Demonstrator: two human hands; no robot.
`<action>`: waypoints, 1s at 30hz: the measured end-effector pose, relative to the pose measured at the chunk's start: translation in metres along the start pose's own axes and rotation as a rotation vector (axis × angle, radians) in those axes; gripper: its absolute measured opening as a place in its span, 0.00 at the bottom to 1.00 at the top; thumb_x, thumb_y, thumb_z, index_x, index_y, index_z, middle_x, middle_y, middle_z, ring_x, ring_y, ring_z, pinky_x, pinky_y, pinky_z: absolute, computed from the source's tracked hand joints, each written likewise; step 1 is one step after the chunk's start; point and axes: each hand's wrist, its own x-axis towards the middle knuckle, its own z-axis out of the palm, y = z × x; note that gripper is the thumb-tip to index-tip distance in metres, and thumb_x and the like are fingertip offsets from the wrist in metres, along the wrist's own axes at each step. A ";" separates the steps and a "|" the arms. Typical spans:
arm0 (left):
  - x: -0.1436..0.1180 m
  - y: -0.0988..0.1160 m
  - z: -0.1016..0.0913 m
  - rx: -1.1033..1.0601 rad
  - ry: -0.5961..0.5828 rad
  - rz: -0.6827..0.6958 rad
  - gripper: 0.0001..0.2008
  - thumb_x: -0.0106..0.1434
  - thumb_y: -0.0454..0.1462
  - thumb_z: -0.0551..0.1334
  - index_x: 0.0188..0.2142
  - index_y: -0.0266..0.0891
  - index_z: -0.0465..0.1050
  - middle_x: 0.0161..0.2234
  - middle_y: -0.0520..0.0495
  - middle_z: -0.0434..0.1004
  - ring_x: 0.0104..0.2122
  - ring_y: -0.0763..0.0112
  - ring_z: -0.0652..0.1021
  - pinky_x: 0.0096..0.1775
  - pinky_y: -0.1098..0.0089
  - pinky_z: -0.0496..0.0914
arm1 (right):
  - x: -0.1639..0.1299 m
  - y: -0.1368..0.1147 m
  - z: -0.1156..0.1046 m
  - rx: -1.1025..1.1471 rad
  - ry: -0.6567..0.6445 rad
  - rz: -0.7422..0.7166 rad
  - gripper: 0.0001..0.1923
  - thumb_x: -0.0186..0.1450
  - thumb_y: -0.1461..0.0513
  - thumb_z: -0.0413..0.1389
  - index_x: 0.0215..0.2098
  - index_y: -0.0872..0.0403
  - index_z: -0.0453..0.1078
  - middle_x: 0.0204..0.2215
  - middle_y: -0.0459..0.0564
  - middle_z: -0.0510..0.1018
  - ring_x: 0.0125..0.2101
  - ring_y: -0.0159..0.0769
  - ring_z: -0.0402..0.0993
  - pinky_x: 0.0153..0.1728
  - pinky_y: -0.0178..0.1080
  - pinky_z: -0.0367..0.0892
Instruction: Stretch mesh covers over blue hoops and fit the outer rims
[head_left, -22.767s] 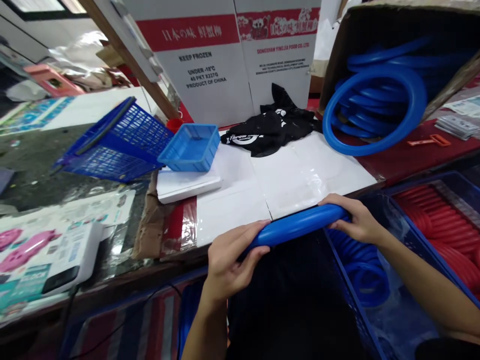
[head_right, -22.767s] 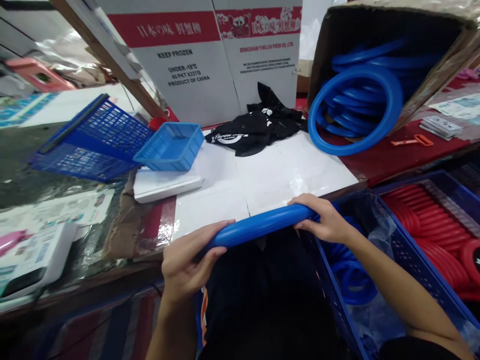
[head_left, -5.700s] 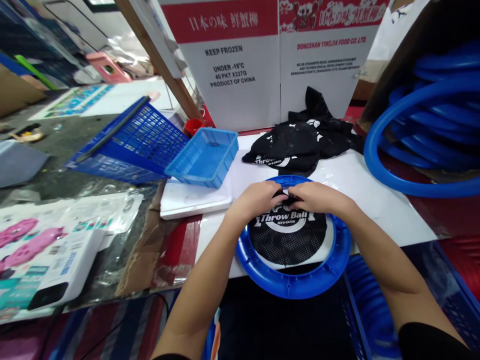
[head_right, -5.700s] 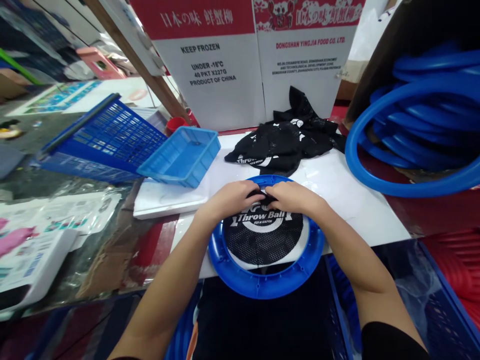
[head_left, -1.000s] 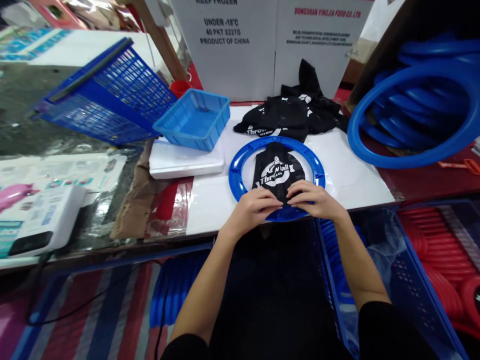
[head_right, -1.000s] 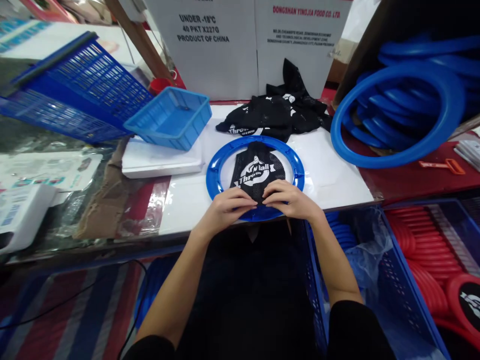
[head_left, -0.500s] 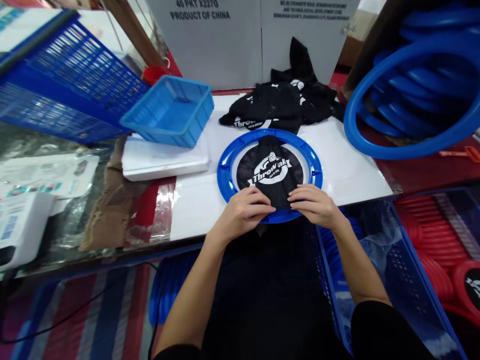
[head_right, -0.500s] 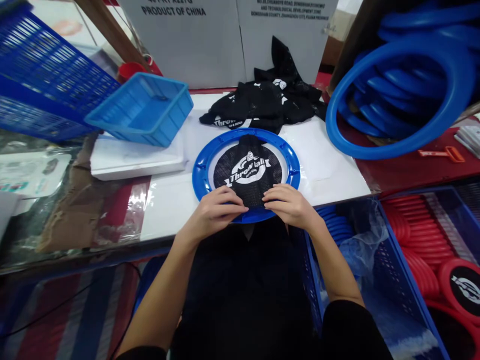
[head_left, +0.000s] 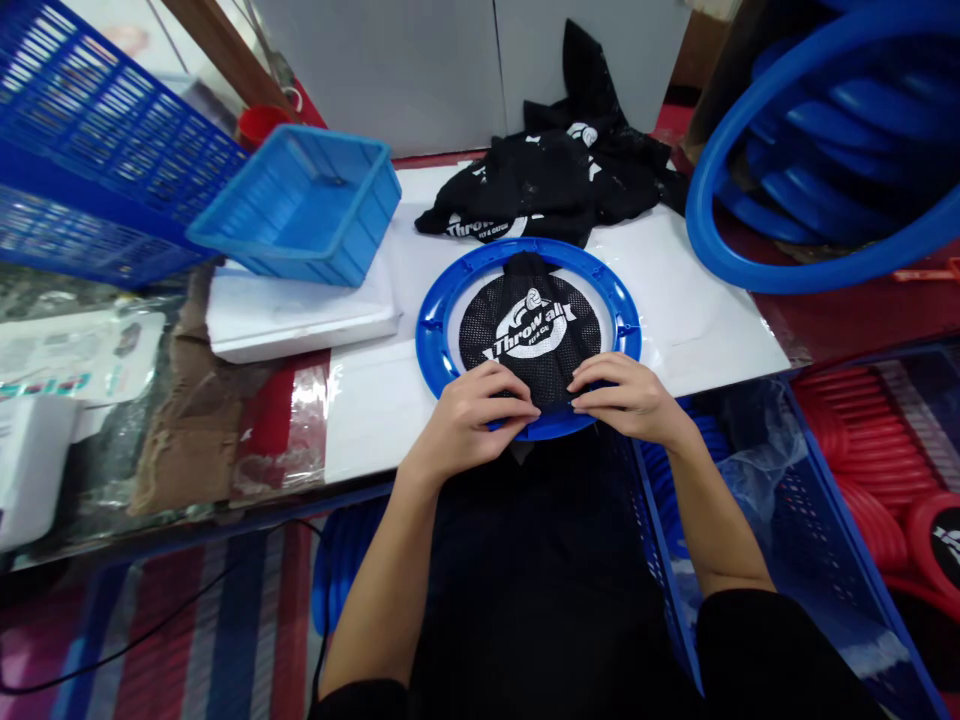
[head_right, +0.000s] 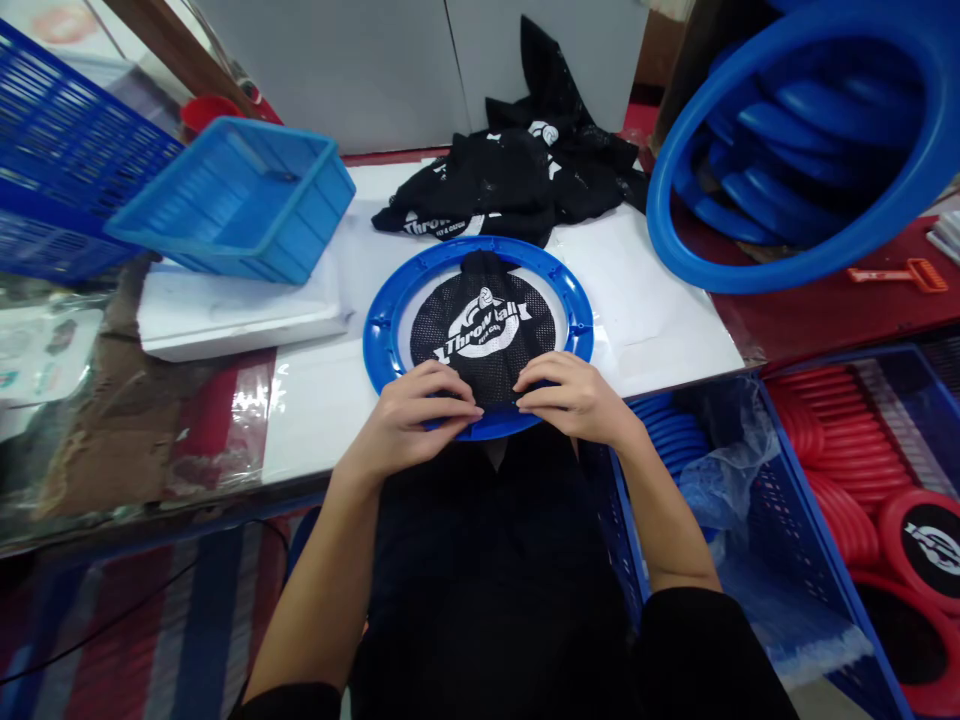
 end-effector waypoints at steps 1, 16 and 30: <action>0.000 0.000 0.000 0.002 0.000 -0.002 0.06 0.69 0.30 0.67 0.37 0.40 0.82 0.36 0.46 0.82 0.38 0.65 0.77 0.42 0.61 0.74 | 0.000 0.000 0.000 -0.013 -0.006 0.000 0.06 0.71 0.67 0.62 0.40 0.51 0.82 0.42 0.52 0.85 0.48 0.43 0.81 0.48 0.50 0.78; 0.003 0.003 -0.002 0.035 -0.039 -0.032 0.07 0.67 0.31 0.66 0.34 0.42 0.82 0.37 0.46 0.83 0.40 0.60 0.78 0.45 0.57 0.74 | 0.016 -0.028 -0.017 -0.526 -0.281 -0.225 0.11 0.73 0.71 0.53 0.40 0.54 0.77 0.46 0.58 0.80 0.53 0.46 0.74 0.51 0.53 0.76; -0.010 -0.014 0.003 0.373 -0.024 -0.570 0.20 0.65 0.31 0.61 0.56 0.42 0.73 0.71 0.31 0.62 0.70 0.36 0.64 0.64 0.30 0.60 | 0.080 0.016 -0.035 -0.194 -0.177 0.012 0.11 0.75 0.64 0.54 0.47 0.52 0.79 0.46 0.56 0.81 0.48 0.47 0.79 0.50 0.51 0.78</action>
